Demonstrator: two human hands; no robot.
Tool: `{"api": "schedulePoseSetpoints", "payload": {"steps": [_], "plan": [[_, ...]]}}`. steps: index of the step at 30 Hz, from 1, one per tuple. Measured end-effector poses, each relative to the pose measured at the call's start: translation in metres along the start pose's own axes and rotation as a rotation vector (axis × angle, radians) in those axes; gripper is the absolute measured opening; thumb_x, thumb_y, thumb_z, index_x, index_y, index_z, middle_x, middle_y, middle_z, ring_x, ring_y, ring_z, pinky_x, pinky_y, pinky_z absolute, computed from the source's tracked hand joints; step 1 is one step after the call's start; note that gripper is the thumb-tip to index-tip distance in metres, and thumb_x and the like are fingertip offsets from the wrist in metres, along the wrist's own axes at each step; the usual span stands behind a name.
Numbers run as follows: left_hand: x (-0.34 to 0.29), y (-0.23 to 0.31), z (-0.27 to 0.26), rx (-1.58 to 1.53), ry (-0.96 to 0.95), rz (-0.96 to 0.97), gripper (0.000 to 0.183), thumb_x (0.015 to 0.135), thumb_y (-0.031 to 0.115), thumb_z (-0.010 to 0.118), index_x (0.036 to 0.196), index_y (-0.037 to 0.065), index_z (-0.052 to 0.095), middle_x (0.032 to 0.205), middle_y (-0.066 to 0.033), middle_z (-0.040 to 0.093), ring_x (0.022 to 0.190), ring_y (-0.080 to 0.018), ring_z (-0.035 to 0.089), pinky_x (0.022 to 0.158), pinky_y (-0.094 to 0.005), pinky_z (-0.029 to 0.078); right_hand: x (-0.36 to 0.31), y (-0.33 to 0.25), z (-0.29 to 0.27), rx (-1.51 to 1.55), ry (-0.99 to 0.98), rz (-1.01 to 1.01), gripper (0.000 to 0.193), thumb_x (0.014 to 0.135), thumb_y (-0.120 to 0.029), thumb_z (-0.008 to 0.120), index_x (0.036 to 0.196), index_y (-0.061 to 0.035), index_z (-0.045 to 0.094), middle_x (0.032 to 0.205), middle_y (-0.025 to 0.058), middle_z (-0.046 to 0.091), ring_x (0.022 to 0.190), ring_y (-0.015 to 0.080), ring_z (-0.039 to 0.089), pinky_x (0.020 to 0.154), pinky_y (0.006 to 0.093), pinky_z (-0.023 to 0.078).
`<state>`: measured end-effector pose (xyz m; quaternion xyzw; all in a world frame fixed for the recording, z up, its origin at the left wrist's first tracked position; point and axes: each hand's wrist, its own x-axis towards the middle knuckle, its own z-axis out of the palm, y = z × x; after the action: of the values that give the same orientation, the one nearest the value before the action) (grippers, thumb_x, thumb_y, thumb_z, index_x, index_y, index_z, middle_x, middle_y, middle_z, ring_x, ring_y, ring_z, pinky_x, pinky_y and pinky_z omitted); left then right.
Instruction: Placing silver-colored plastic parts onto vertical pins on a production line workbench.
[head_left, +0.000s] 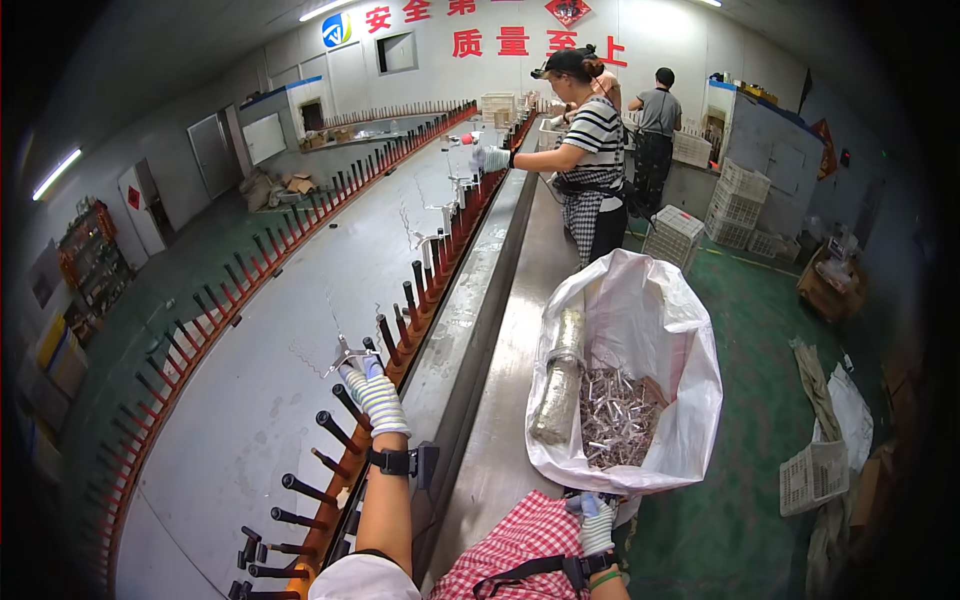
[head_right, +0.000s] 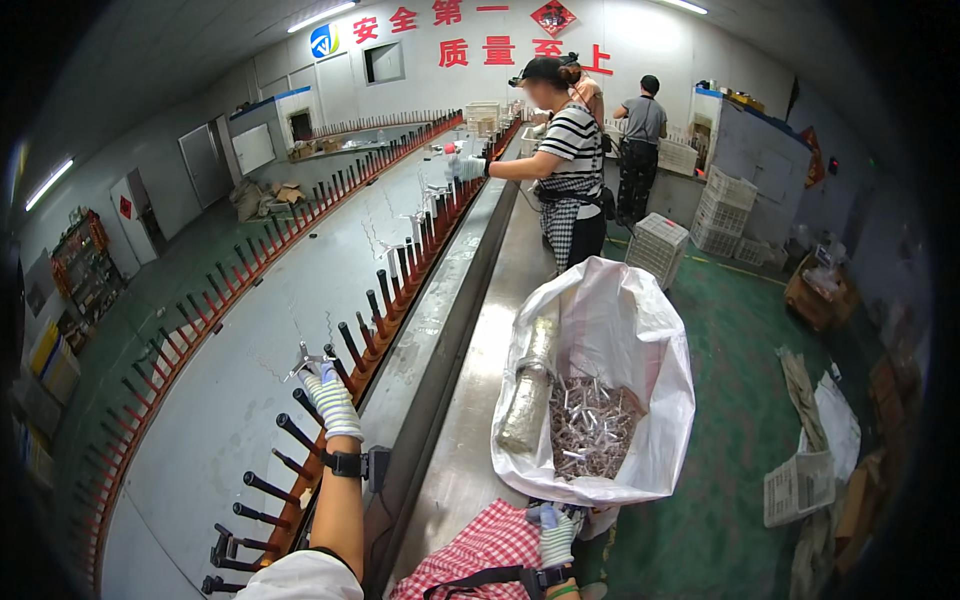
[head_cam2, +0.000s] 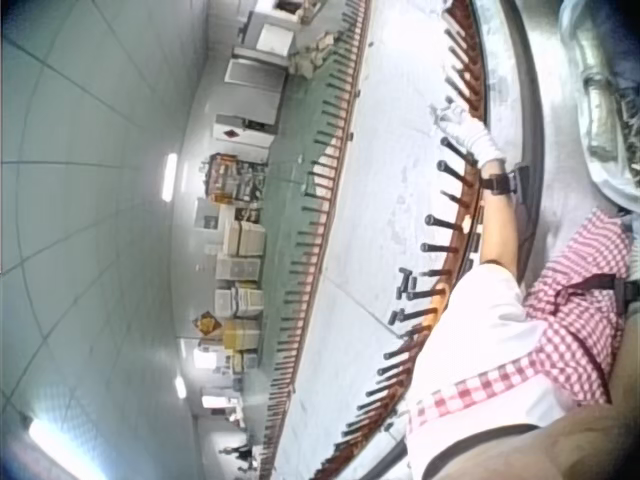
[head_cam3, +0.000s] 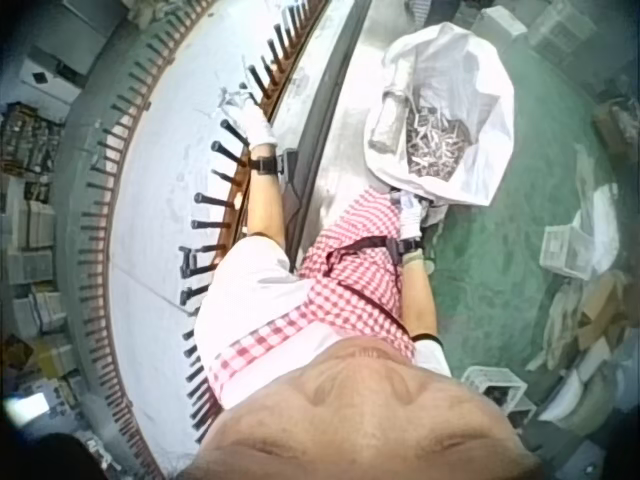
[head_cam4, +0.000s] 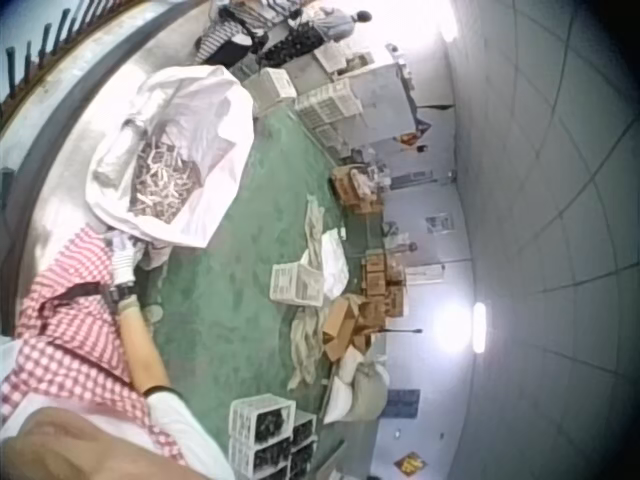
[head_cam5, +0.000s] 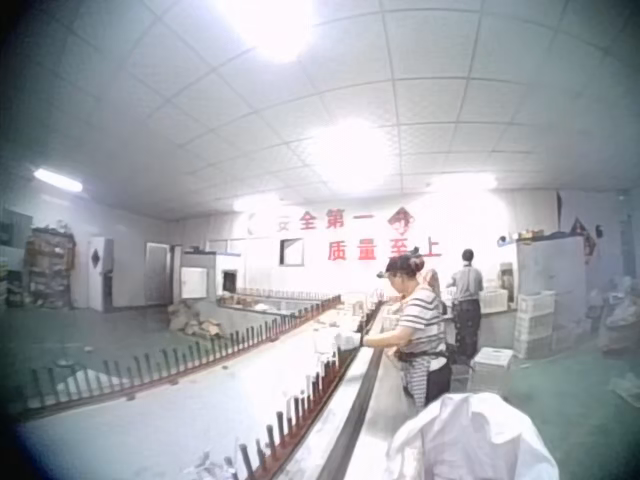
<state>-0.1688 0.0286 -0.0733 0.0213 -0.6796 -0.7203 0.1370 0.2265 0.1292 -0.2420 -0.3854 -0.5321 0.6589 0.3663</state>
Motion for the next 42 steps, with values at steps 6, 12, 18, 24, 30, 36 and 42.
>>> {"api": "schedulePoseSetpoints", "payload": {"steps": [6,12,18,24,30,36,42], "plan": [[-0.019,0.037,-0.033,-0.275,-0.022,0.087,0.035,0.086,0.010,0.051,0.117,-0.002,0.044,0.099,-0.0085,0.054,0.079,-0.0154,0.048,0.073,-0.0248,0.040,0.003,0.008,-0.006,0.023,0.000,0.004,0.034,0.088,-0.028,0.051,0.076,0.0011,0.062,0.070,0.0095,0.063,0.062,0.0166,0.058,0.064,0.0294,0.048],[-0.052,0.080,-0.049,-0.389,-0.185,0.344,0.028,0.090,0.011,0.047,0.115,-0.001,0.048,0.108,-0.0080,0.054,0.094,-0.0142,0.051,0.083,-0.0256,0.040,0.001,0.009,-0.008,-0.021,0.014,-0.025,0.037,0.089,-0.030,0.048,0.076,0.0017,0.063,0.071,0.0102,0.063,0.063,0.0174,0.059,0.064,0.0297,0.048],[-0.075,0.074,-0.046,-0.420,-0.392,0.201,0.034,0.090,0.006,0.046,0.123,0.002,0.042,0.105,-0.0044,0.052,0.091,-0.0109,0.049,0.081,-0.0230,0.040,-0.002,0.001,-0.001,-0.049,-0.003,-0.008,0.039,0.089,-0.031,0.047,0.077,0.0024,0.063,0.070,0.0112,0.063,0.063,0.0181,0.059,0.063,0.0305,0.049],[-0.079,0.052,-0.028,-0.490,-0.444,0.083,0.031,0.089,0.008,0.047,0.119,0.001,0.045,0.101,-0.0035,0.052,0.084,-0.0087,0.047,0.077,-0.0223,0.040,0.001,0.015,-0.010,-0.060,0.019,-0.013,0.037,0.088,-0.031,0.049,0.077,0.0017,0.062,0.070,0.0108,0.063,0.063,0.0180,0.059,0.063,0.0308,0.049],[-0.054,0.011,-0.010,-0.339,-0.459,0.152,0.036,0.089,0.006,0.046,0.124,-0.001,0.041,0.116,-0.0096,0.052,0.105,-0.0149,0.049,0.089,-0.0246,0.039,-0.001,0.018,-0.008,-0.025,-0.008,-0.021,0.035,0.088,-0.031,0.050,0.078,0.0014,0.062,0.071,0.0093,0.063,0.064,0.0165,0.059,0.065,0.0302,0.049],[-0.023,-0.004,0.019,-0.594,-0.222,0.199,0.041,0.087,0.003,0.047,0.127,-0.002,0.038,0.122,-0.0124,0.046,0.108,-0.0179,0.047,0.093,-0.0253,0.036,-0.003,0.019,-0.009,-0.092,0.034,-0.002,0.037,0.087,-0.032,0.050,0.077,0.0018,0.061,0.071,0.0097,0.063,0.064,0.0172,0.059,0.064,0.0304,0.048],[-0.033,0.027,0.012,0.128,-0.038,-0.059,0.045,0.089,0.020,0.048,0.127,-0.002,0.036,0.116,-0.0199,0.052,0.106,-0.0278,0.051,0.089,-0.0335,0.039,-0.005,0.011,-0.012,0.002,0.028,-0.012,0.036,0.087,-0.030,0.050,0.076,0.0016,0.061,0.070,0.0089,0.063,0.064,0.0168,0.059,0.063,0.0290,0.048]]}}
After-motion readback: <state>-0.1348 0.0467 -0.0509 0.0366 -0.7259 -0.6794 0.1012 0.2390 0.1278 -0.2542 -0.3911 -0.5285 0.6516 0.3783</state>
